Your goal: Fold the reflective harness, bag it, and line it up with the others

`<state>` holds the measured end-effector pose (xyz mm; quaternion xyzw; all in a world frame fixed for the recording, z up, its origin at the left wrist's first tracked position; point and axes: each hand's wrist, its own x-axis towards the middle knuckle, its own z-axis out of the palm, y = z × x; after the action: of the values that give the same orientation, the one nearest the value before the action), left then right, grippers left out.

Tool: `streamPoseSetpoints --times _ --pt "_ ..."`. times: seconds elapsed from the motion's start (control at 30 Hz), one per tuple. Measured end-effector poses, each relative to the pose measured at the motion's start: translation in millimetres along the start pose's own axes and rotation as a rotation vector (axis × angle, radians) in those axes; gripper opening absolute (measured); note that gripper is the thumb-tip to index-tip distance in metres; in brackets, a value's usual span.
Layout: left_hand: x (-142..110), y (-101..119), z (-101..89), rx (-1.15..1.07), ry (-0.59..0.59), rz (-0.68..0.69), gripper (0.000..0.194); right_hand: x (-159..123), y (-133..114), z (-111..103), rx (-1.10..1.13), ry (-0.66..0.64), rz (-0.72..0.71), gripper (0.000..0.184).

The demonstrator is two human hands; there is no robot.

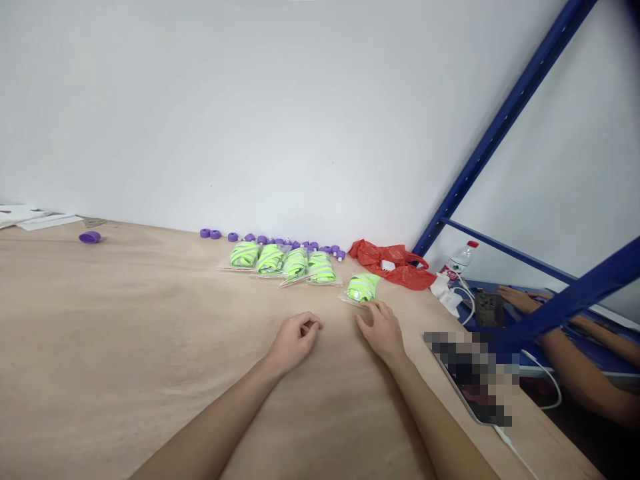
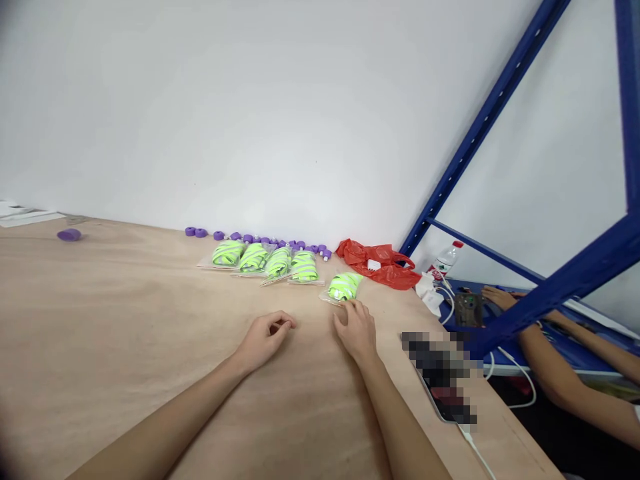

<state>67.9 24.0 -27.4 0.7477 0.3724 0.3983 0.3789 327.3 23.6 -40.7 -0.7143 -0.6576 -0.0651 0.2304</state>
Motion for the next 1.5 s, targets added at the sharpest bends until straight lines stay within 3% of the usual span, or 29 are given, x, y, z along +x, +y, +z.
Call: streamPoseSetpoints --times 0.23,0.33,0.43,0.53,0.67,0.8,1.03,1.27,1.37,1.5 --pt "15.6 -10.3 -3.5 0.251 -0.130 0.283 0.019 23.1 9.0 11.3 -0.049 -0.101 0.004 0.030" --pt "23.2 -15.8 -4.7 0.345 -0.144 0.344 0.020 34.0 11.9 19.3 -0.068 -0.121 0.011 0.037" --pt "27.9 -19.9 -5.3 0.416 -0.131 0.355 0.021 39.1 15.7 26.3 -0.070 -0.124 0.019 0.050" --pt "31.7 -23.5 -7.1 0.462 -0.123 0.349 0.019 39.2 18.5 26.7 -0.033 -0.033 -0.044 0.057" --pt "39.3 -30.0 -15.3 0.500 -0.092 0.321 0.019 36.1 14.9 18.6 -0.014 0.136 -0.073 0.037" --pt "48.1 -37.1 -26.1 0.523 -0.053 0.281 0.023 29.8 6.4 12.0 -0.040 0.139 -0.042 0.025" --pt "51.9 -41.2 -30.4 0.564 -0.080 0.217 0.034 17.8 -5.4 8.5 -0.056 -0.030 -0.030 0.034" --pt "41.0 -39.9 -28.9 0.581 -0.190 0.200 0.035 7.6 -16.1 2.7 -0.045 -0.106 -0.056 0.023" --pt "37.7 -41.1 -29.5 0.599 -0.252 0.186 0.045 -1.0 -20.8 0.1 -0.036 -0.201 -0.058 0.040" --pt "37.3 -42.2 -30.5 0.628 -0.320 0.154 0.054 -4.4 -27.0 -6.1 -0.076 -0.457 -0.040 0.065"
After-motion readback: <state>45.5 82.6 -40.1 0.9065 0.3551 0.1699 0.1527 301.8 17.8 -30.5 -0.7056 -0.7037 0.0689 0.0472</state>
